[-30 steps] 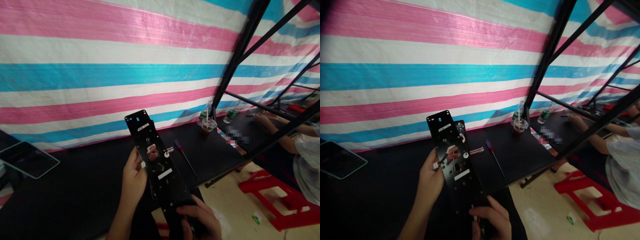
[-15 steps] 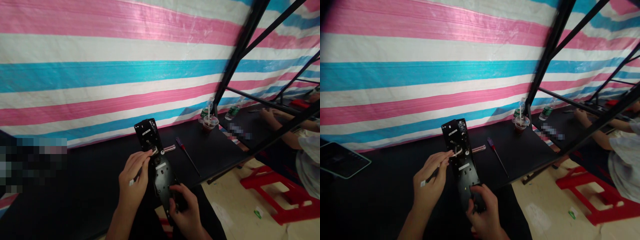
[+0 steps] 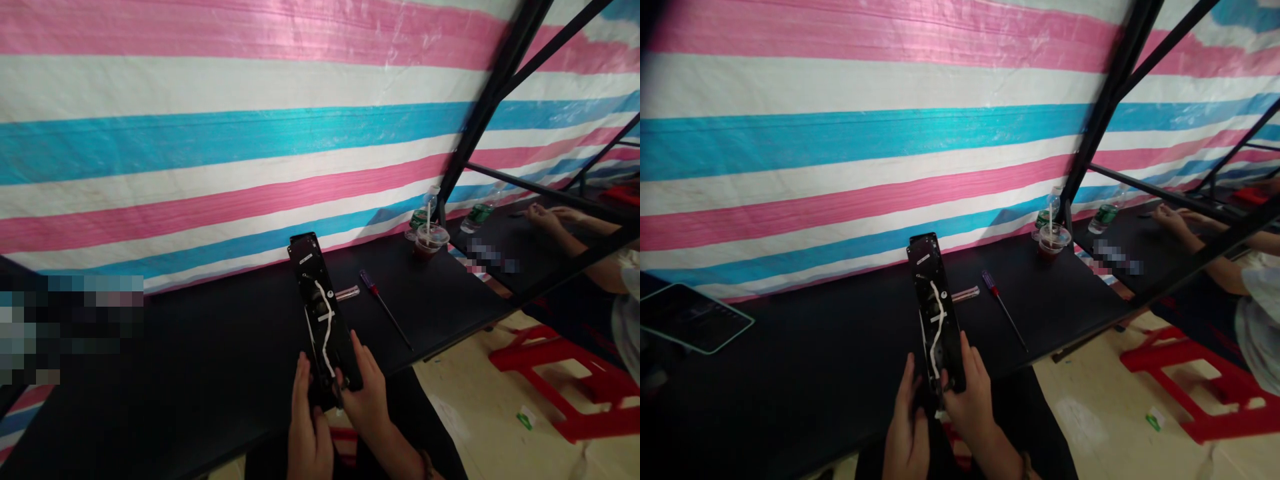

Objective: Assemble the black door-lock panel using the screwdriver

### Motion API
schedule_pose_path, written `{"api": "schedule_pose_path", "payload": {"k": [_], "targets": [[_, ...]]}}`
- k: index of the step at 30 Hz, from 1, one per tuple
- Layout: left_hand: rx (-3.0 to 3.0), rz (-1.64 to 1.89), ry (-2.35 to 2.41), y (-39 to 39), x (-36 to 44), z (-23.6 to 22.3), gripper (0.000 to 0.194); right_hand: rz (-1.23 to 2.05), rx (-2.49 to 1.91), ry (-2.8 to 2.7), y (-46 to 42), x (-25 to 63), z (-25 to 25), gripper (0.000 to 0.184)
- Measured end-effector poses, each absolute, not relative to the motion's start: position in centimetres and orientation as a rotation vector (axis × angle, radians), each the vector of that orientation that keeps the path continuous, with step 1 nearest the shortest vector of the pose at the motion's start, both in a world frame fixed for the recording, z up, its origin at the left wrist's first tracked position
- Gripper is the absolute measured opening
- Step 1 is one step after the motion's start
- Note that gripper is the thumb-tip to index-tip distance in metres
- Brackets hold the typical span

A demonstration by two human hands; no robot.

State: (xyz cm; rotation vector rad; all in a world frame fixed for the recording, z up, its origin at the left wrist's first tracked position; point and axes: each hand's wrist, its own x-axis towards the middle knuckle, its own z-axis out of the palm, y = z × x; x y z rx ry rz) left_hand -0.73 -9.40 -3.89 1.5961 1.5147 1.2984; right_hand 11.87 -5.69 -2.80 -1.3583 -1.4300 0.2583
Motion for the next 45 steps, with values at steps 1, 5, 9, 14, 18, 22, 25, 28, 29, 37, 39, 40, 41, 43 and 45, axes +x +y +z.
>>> {"api": "schedule_pose_path", "payload": {"k": [1,5,9,14,18,22,25,28,29,37,39,40,41,43,45], "targets": [[1.495,1.282,1.546,-8.3,-1.0,-3.9,0.058,0.231,-1.37,-1.428,-5.6,11.7,-2.8,0.067],[1.269,1.254,1.529,-3.0,-0.5,-2.9,0.057,0.121,-1.403,-1.448,-4.7,11.6,-3.0,0.067],[1.301,1.346,1.431,-0.5,1.2,-2.5,0.056,0.095,-1.393,-1.445,-3.8,11.7,-3.8,0.064],[1.28,1.366,1.397,-1.0,1.9,-3.1,0.059,0.123,-1.406,-1.413,-3.4,11.2,-4.3,0.066],[1.242,1.336,1.384,-1.0,1.6,-3.3,0.061,0.236,-1.464,-1.428,-3.5,11.0,-4.1,0.064],[1.24,1.331,1.368,-0.6,1.3,-3.2,0.06,0.329,-1.492,-1.591,-4.1,11.7,-3.9,0.064],[1.195,1.341,1.379,-0.4,1.3,-3.0,0.059,0.392,-1.465,-1.728,-3.9,12.5,-3.5,0.072],[1.162,1.331,1.395,-0.1,1.4,-2.9,0.061,0.468,-1.421,-1.85,-3.3,13.4,-2.7,0.079],[1.163,1.317,1.398,-0.1,1.4,-3.0,0.062,0.501,-1.413,-1.877,-3.2,13.6,-2.6,0.082],[1.281,1.289,1.397,0.3,0.5,-4.2,0.058,0.546,-1.2,-1.815,-5.8,15.0,-3.9,0.077],[1.298,1.265,1.351,0.3,0.1,-3.9,0.054,0.458,-1.169,-1.788,-6.3,15.3,-4.4,0.048],[1.302,1.253,1.328,0.3,0.0,-3.7,0.052,0.412,-1.155,-1.788,-6.3,15.5,-4.5,0.035],[1.304,1.243,1.307,0.3,-0.2,-3.6,0.051,0.369,-1.138,-1.79,-6.2,15.5,-4.5,0.026],[1.307,1.234,1.277,0.3,-0.3,-3.3,0.051,0.299,-1.119,-1.78,-5.9,15.6,-4.5,0.023],[1.315,1.222,1.262,0.3,-0.3,-3.3,0.051,0.252,-1.14,-1.758,-5.2,15.5,-4.1,0.024]]}}
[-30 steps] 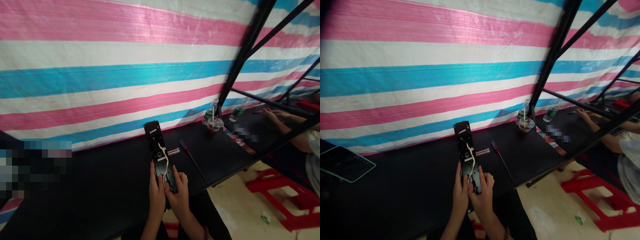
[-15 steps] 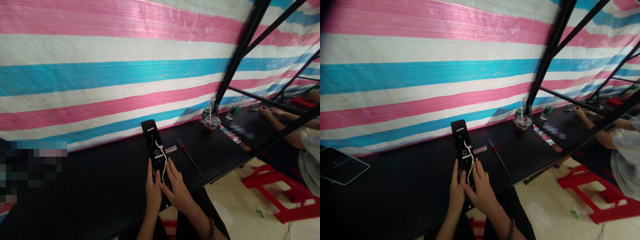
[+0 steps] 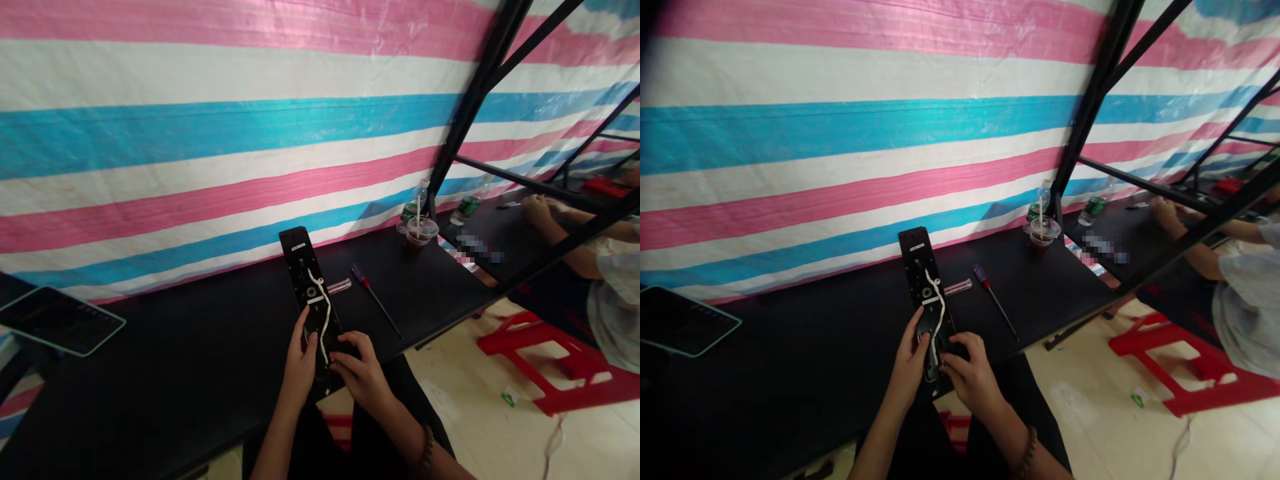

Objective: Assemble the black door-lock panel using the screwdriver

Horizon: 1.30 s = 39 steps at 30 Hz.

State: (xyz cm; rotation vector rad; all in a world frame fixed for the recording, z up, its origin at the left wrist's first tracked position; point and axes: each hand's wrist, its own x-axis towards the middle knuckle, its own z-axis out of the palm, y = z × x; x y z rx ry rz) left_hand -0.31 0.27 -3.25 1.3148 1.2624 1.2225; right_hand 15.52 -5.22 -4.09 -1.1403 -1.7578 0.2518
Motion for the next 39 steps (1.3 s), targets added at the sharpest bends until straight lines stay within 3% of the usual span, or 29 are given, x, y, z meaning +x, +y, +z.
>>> {"api": "schedule_pose_path", "payload": {"k": [11,14,20,23,28,39], "targets": [[1.35,1.22,1.264,-0.3,-0.3,-3.2,0.059,0.313,-1.139,-2.083,-3.8,15.6,-1.0,0.016],[1.256,1.258,1.275,-0.4,-0.1,-3.8,0.072,0.23,-1.149,-2.021,-4.0,14.8,-2.0,0.015],[1.264,1.286,1.265,-0.3,-0.3,-4.4,0.067,0.117,-1.246,-1.748,-4.4,12.4,-4.2,0.014],[1.23,1.283,1.2,-0.2,-0.4,-4.2,0.07,0.2,-1.267,-1.721,-4.3,12.9,-3.7,0.005],[1.169,1.304,1.161,-0.3,-0.3,-4.1,0.071,0.419,-1.146,-1.936,-4.3,15.6,-2.0,0.031],[1.209,1.299,1.175,-0.3,-0.3,-4.1,0.071,0.318,-1.161,-1.755,-3.8,13.8,-2.6,0.01]]}}
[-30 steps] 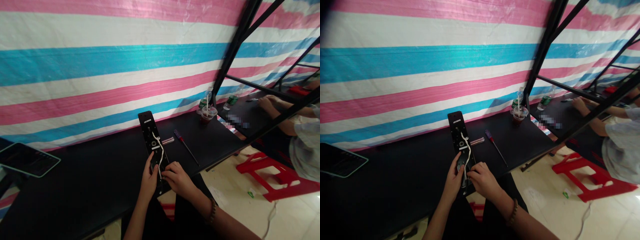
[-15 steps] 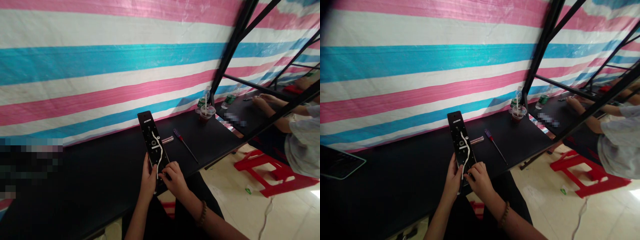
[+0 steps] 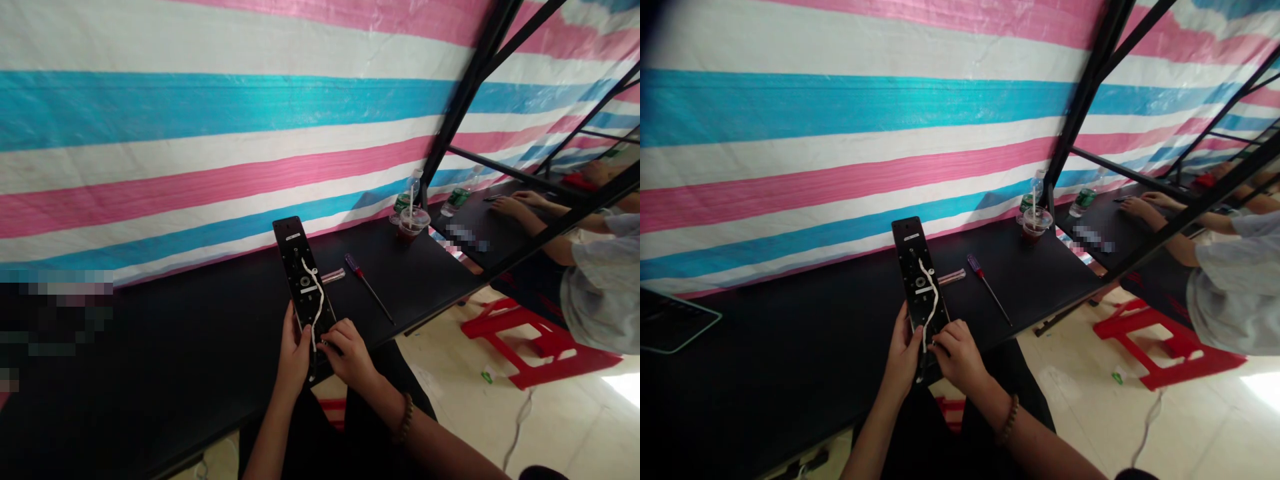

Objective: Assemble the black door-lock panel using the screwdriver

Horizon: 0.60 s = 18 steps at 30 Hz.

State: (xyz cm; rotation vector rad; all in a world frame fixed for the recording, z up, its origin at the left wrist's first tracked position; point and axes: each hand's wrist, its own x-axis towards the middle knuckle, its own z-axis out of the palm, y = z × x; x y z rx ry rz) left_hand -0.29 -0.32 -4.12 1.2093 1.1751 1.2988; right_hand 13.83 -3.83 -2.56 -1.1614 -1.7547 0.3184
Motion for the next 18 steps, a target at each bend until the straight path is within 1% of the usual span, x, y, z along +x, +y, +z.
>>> {"api": "schedule_pose_path", "payload": {"k": [7,9,10,12,13,14,15,18], "targets": [[1.187,1.299,1.172,-0.3,-0.1,-4.1,0.073,0.177,-1.289,-1.575,-4.3,12.0,-4.2,0.01],[1.167,1.303,1.167,-0.3,0.0,-4.0,0.073,0.209,-1.334,-1.537,-4.6,11.9,-4.3,0.004],[1.154,1.305,1.162,-0.3,0.0,-4.0,0.074,0.244,-1.339,-1.537,-4.8,12.1,-4.2,0.007],[1.137,1.309,1.152,-0.3,-0.1,-3.9,0.075,0.327,-1.308,-1.583,-5.1,12.8,-3.8,0.031],[1.134,1.308,1.149,-0.3,-0.1,-3.9,0.075,0.354,-1.28,-1.62,-5.3,13.2,-3.5,0.04],[1.132,1.307,1.147,-0.4,-0.2,-3.9,0.074,0.367,-1.252,-1.66,-5.4,13.7,-3.2,0.044],[1.131,1.306,1.147,-0.4,-0.2,-4.0,0.073,0.369,-1.234,-1.695,-5.4,14.0,-3.0,0.042],[1.133,1.313,1.155,-0.4,-0.1,-4.3,0.071,0.345,-1.229,-1.726,-5.2,14.2,-3.2,0.025]]}}
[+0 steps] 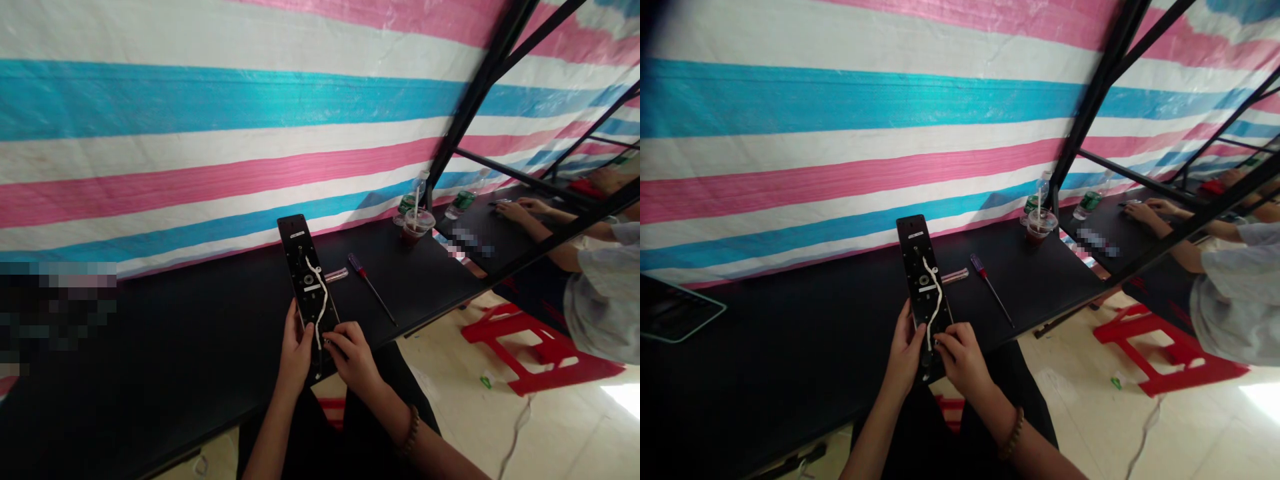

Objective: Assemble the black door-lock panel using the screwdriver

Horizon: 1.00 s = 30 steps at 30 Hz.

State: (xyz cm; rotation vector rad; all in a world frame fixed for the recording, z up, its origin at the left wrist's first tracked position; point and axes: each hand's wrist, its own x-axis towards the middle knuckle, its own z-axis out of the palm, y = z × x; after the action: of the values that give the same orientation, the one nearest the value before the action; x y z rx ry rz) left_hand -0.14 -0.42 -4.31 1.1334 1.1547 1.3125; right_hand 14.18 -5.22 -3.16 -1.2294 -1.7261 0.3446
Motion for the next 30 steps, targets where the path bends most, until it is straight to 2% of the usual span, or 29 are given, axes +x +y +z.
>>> {"api": "schedule_pose_path", "payload": {"k": [5,8,11,14,17,21,25,30], "targets": [[1.172,1.332,1.198,-0.6,0.4,-4.1,0.069,0.255,-1.252,-1.627,-4.8,12.5,-4.1,0.016],[1.243,1.335,1.331,-0.4,-1.4,-2.6,0.061,0.34,-1.246,-1.673,-4.7,13.3,-3.0,0.008],[1.452,1.37,1.719,0.4,-5.9,-0.9,0.049,0.584,-1.146,-1.852,-3.6,16.7,-0.6,0.026],[1.703,1.141,2.011,2.1,-10.6,-0.5,0.041,0.502,-1.291,-1.757,-0.5,21.2,1.0,0.026],[1.898,0.853,1.989,3.7,-12.7,-1.4,0.041,0.26,-1.736,-1.641,3.8,24.4,0.8,0.027],[2.007,0.738,2.001,4.5,-12.3,-2.4,0.039,0.436,-2.114,-1.751,7.9,25.7,-0.1,0.026],[2.052,0.74,1.98,4.8,-11.5,-2.1,0.033,0.574,-2.134,-1.755,9.6,26.0,0.0,0.016],[2.034,0.894,1.921,4.7,-11.2,-0.9,0.032,0.659,-1.995,-1.728,8.7,26.9,1.3,0.012]]}}
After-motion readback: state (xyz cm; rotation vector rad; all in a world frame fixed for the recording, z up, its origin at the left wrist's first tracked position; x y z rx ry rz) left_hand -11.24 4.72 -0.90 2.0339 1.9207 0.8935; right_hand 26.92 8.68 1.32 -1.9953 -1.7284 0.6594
